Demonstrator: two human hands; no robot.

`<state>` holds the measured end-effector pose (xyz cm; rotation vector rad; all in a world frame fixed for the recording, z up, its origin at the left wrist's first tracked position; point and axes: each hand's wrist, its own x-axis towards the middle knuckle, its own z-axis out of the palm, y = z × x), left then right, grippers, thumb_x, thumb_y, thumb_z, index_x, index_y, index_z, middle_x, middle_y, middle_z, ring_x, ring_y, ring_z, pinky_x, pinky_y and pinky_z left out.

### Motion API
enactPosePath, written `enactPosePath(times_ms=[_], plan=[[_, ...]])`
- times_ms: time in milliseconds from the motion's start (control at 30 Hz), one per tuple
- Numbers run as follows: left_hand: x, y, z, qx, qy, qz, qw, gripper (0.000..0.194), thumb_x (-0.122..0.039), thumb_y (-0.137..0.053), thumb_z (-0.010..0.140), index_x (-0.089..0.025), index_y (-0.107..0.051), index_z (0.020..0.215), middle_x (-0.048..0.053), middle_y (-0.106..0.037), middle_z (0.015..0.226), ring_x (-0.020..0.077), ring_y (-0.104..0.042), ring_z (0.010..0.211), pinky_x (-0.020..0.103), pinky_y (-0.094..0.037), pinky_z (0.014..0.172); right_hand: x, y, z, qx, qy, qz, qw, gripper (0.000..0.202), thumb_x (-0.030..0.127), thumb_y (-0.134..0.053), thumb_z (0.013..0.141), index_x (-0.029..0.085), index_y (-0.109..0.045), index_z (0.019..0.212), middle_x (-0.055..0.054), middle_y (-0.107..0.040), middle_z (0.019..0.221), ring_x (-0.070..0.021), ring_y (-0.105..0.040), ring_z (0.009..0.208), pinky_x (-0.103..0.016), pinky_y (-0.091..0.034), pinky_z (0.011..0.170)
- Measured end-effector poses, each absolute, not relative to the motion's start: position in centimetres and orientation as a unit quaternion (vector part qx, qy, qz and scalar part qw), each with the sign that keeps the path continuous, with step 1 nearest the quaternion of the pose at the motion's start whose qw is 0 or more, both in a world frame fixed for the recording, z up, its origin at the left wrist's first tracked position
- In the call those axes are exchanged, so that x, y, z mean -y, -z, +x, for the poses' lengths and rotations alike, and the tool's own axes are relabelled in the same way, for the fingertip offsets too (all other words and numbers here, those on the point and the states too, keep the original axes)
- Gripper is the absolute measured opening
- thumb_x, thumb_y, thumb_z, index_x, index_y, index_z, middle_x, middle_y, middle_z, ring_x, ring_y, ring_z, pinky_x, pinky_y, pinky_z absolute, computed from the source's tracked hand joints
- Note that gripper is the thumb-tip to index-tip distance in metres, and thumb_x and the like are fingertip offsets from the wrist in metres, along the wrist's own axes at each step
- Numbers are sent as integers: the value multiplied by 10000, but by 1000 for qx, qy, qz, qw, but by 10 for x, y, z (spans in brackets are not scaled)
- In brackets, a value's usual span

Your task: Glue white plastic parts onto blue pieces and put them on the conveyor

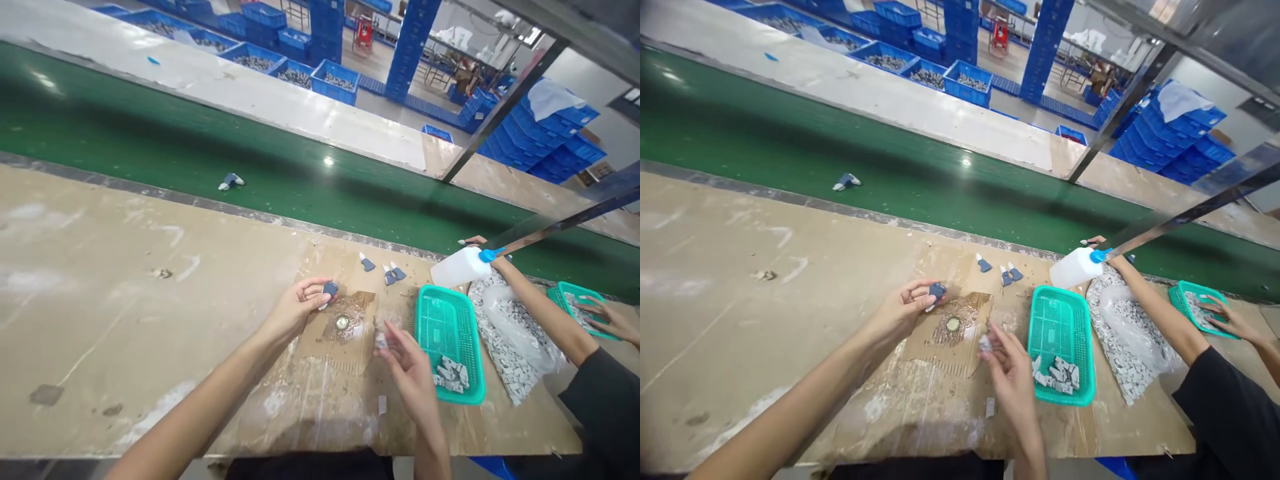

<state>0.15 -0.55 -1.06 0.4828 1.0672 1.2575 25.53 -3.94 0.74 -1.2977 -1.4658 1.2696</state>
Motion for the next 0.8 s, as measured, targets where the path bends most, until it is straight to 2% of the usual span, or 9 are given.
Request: enactPosePath(times_ms=[67,200,333,533,800], plan=[[8,14,1,-466,-553,213,656,467,-279,-951,560,-151,-697,930,57,-746,871,176,-691,822,279,-513,808,37,3,236,596,-494,-504,384,319,404,-697,867,242,-759,1135,-80,-721,1015,-209,-720,952,-324,-627,810],[11,19,-1,-427,-561,206,679,456,-271,-961,532,-155,-704,890,50,-757,889,168,-696,834,293,-517,857,31,20,217,640,-414,-539,359,258,338,-659,905,246,-767,1120,-79,-756,1027,-205,-702,952,-334,-585,829],[13,19,-7,-416,-573,203,677,448,-270,-961,537,-150,-703,883,44,-761,868,158,-701,826,287,-519,860,31,30,210,682,-331,-537,370,248,307,-670,908,224,-762,1123,-68,-780,962,-178,-709,840,-304,-568,765],[15,20,-13,-409,-595,191,666,416,-218,-917,594,-138,-671,920,48,-757,869,155,-704,780,281,-527,797,33,40,202,745,-234,-491,386,172,270,-684,911,224,-786,1042,-62,-788,903,-172,-715,800,-307,-573,755],[13,27,-13,-403,-598,215,658,404,-225,-905,591,-135,-684,917,71,-753,903,178,-698,825,313,-515,813,32,43,199,782,-197,-447,388,212,203,-649,934,265,-764,1102,-39,-763,842,-157,-708,772,-310,-578,732]])
